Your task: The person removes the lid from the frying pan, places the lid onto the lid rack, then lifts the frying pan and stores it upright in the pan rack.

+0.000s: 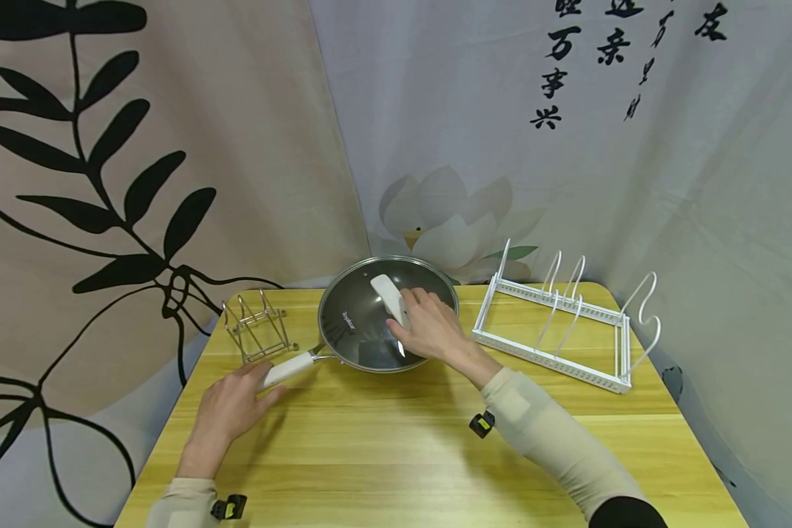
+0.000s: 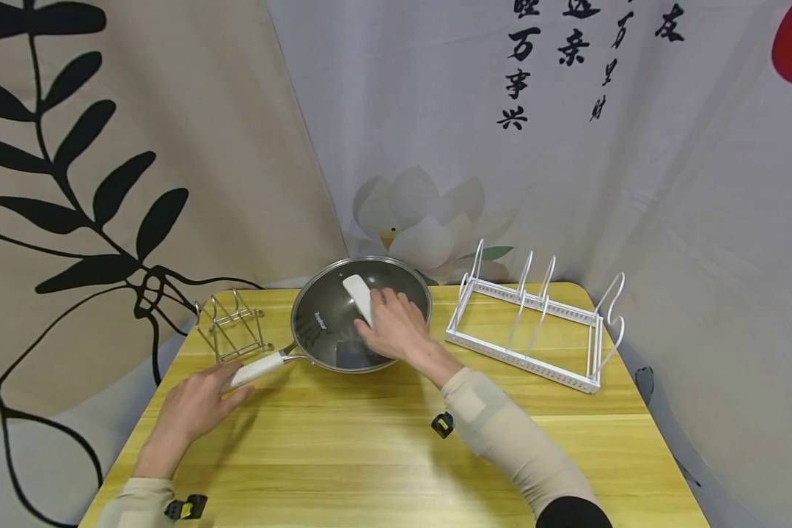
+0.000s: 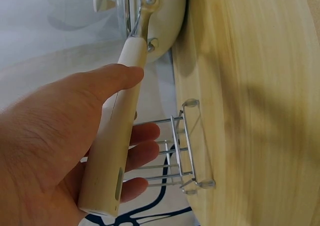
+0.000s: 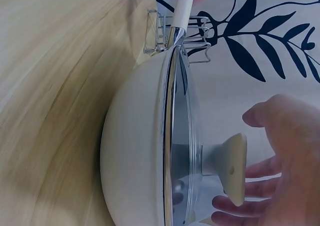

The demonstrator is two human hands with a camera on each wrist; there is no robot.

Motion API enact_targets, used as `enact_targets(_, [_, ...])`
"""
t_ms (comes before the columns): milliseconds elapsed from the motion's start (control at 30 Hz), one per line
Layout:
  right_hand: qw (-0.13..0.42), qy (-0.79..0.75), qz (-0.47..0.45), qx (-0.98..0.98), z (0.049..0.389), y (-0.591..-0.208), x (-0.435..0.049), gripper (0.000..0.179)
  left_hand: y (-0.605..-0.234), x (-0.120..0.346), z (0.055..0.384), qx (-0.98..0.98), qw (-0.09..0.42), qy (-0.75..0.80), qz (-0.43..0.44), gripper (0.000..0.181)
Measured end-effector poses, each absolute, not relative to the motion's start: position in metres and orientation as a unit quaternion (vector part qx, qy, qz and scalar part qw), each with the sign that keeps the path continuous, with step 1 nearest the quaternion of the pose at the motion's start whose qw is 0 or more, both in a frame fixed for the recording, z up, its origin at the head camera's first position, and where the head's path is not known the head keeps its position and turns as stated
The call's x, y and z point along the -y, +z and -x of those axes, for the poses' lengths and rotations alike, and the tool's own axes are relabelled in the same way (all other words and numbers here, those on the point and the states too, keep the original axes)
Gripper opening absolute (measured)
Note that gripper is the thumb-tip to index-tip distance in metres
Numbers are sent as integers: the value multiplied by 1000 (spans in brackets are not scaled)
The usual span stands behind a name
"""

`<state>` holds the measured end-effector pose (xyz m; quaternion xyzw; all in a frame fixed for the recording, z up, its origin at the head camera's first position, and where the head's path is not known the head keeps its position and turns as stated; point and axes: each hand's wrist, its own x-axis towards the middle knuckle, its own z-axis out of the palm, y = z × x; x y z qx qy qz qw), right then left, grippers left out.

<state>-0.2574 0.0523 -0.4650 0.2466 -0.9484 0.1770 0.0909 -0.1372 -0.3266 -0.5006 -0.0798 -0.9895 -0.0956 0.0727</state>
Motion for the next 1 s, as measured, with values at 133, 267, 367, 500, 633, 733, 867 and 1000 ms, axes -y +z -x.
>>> enact_targets(133, [98, 177, -244, 948, 258, -465, -50, 73, -501, 326, 138, 990, 72, -97, 78, 52])
enact_targets(267, [103, 180, -237, 949, 258, -466, -48, 71, -502, 326, 139, 990, 77, -96, 76, 48])
enact_targets(367, [100, 184, -226, 951, 258, -466, -46, 69, -502, 326, 139, 989, 81, -94, 78, 46])
enact_targets(500, [99, 188, -214, 954, 257, -467, -43, 65, -504, 325, 139, 989, 88, -94, 78, 42])
enact_targets(633, [103, 185, -205, 956, 257, -468, -41, 61, -505, 324, 139, 987, 99, -94, 81, 37])
enact_targets(733, [101, 184, -200, 957, 257, -469, -40, 59, -506, 323, 140, 987, 105, -91, 82, 36])
enact_targets(867, [92, 186, -200, 958, 258, -472, -38, 56, -506, 324, 140, 988, 104, -87, 79, 37])
enact_targets(1000, [90, 184, -198, 959, 257, -473, -36, 53, -507, 324, 140, 988, 103, -86, 76, 36])
